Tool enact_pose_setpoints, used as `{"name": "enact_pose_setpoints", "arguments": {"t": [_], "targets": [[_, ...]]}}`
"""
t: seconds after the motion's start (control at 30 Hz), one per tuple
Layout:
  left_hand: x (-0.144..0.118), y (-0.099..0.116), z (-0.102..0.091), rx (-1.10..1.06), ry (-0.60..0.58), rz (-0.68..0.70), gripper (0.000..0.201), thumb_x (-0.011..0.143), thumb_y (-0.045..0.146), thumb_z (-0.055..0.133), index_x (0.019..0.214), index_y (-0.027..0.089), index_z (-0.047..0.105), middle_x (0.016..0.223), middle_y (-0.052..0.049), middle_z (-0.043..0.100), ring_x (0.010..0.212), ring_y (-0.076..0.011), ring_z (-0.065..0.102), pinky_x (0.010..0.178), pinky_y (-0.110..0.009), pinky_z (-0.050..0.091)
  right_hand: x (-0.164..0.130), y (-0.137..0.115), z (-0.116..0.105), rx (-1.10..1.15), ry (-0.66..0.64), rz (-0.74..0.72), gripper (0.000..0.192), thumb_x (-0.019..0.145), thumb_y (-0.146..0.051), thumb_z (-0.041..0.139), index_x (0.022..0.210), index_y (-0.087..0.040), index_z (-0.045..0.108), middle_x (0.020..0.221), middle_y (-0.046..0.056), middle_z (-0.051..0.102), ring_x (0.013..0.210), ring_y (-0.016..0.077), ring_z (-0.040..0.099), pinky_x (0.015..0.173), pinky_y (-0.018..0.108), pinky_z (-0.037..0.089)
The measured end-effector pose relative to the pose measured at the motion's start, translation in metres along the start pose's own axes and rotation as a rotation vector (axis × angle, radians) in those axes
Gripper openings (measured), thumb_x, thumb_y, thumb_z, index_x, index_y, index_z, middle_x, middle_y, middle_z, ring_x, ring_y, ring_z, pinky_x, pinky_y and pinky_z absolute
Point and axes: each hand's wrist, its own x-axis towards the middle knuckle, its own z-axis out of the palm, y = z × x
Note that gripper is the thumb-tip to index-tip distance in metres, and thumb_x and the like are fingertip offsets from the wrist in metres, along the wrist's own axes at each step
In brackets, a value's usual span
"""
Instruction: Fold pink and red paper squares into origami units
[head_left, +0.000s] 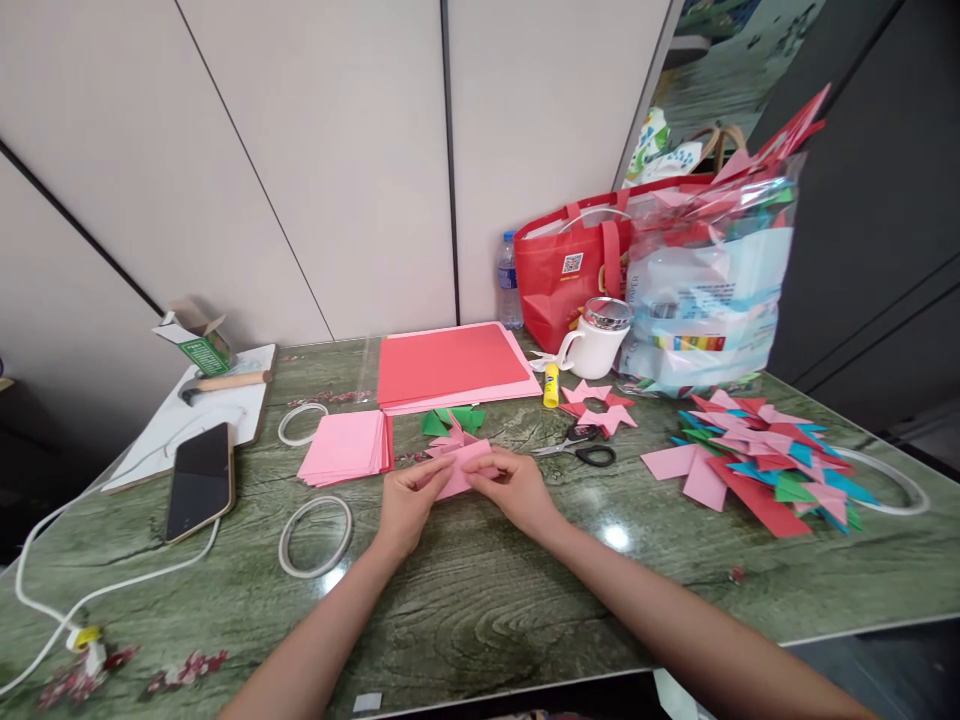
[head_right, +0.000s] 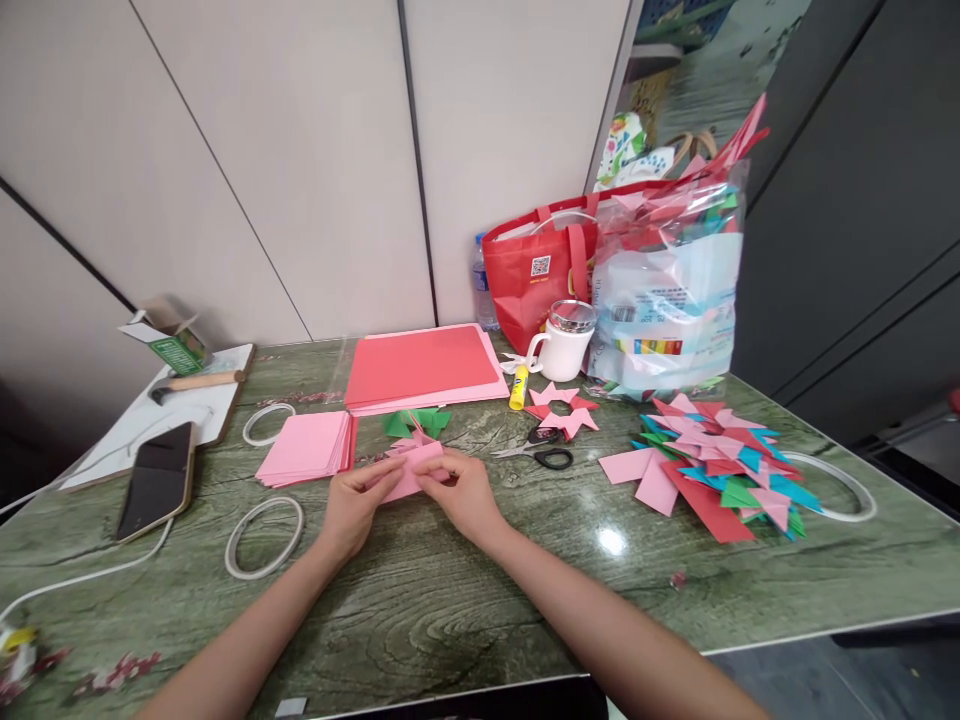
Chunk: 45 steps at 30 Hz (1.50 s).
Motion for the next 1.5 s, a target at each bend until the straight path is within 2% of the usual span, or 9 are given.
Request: {"name": "enact_pose_setpoints", "arguments": {"t": [0.17,0.43,0.53,0.67,0.9,1.03,1.2,1.33,1.5], "targets": [[-0.002,0.005,-0.001,0.038,-0.026,0.016,0.029,0.063,0.027,0.069,0.090,0.016,0.070,0.096,-0.008,0.068,0.094,-0.0243,0.061,0.088,-0.035,0.044,-0.001,-0.001,0.001,0.042,0.034,0.078,0.010,0.063,-0.024,0.066,0.069,-0.016,0.069,0.068,0.003,0.064,0.064,0.0149,0.056,0.063,0.027,0.045],[-0.005,0.009,-0.002,0.039,-0.064,-0.016,0.044,0.057,0.027,0.073,0.098,0.014,0.066,0.101,-0.009,0.066,0.098,-0.0266,0.059,0.086,-0.035,0.045,-0.003,-0.003,0.000,-0.009,0.037,0.010,0.014,0.062,-0.026,0.067,0.072,-0.016,0.068,0.074,0.004,0.064,0.068,0.0158,0.057,0.064,0.027,0.045],[-0.005,0.009,-0.003,0.062,-0.082,0.012,0.043,0.058,0.027,0.073,0.098,0.015,0.066,0.101,-0.008,0.066,0.098,-0.0259,0.059,0.086,-0.034,0.045,-0.003,-0.004,-0.001,-0.027,0.005,-0.019,0.017,0.062,-0.026,0.068,0.076,-0.016,0.066,0.078,0.004,0.064,0.073,0.0165,0.057,0.066,0.027,0.046],[-0.006,0.013,-0.002,0.108,-0.052,0.060,0.037,0.058,0.026,0.072,0.093,0.016,0.068,0.097,-0.007,0.067,0.094,-0.0251,0.061,0.089,-0.036,0.043,-0.003,-0.005,-0.002,0.009,0.007,-0.007,0.014,0.061,-0.023,0.065,0.073,-0.015,0.063,0.075,0.003,0.063,0.067,0.0148,0.057,0.061,0.026,0.047],[-0.002,0.015,-0.004,0.062,-0.020,0.043,0.042,0.057,0.027,0.072,0.097,0.015,0.067,0.102,-0.009,0.066,0.100,-0.0251,0.058,0.093,-0.038,0.040,0.006,0.000,-0.002,0.276,-0.008,0.081,0.021,0.060,-0.018,0.059,0.080,-0.017,0.064,0.074,0.003,0.067,0.065,0.0157,0.062,0.063,0.029,0.052],[0.004,0.014,-0.011,0.035,-0.046,0.028,0.045,0.057,0.028,0.073,0.100,0.015,0.065,0.106,-0.010,0.064,0.104,-0.0251,0.056,0.095,-0.038,0.038,0.012,0.000,-0.008,0.387,-0.011,0.103,0.023,0.059,-0.016,0.059,0.081,-0.016,0.064,0.076,0.003,0.068,0.075,0.0174,0.064,0.070,0.031,0.052],[0.010,0.014,-0.016,0.028,0.011,0.015,0.048,0.055,0.028,0.074,0.099,0.014,0.065,0.106,-0.010,0.064,0.104,-0.0251,0.055,0.093,-0.036,0.039,0.018,-0.007,-0.018,0.514,0.040,0.113,0.019,0.062,-0.024,0.062,0.078,-0.015,0.063,0.083,0.006,0.068,0.079,0.0184,0.065,0.079,0.037,0.051],[0.007,0.016,-0.014,0.079,0.013,0.007,0.047,0.055,0.028,0.073,0.100,0.015,0.065,0.105,-0.009,0.065,0.098,-0.0244,0.058,0.087,-0.034,0.044,0.017,-0.001,-0.014,0.467,0.108,0.151,0.031,0.067,-0.035,0.062,0.089,-0.016,0.053,0.087,0.007,0.066,0.076,0.0171,0.064,0.073,0.036,0.052],[0.000,0.023,-0.009,0.199,-0.082,0.087,0.046,0.059,0.025,0.069,0.105,0.016,0.063,0.107,-0.007,0.064,0.101,-0.0247,0.057,0.090,-0.033,0.041,0.007,0.007,-0.001,0.298,-0.032,0.164,0.055,0.053,-0.023,0.073,0.101,-0.018,0.047,0.085,0.004,0.066,0.075,0.0169,0.063,0.071,0.032,0.050]]}}
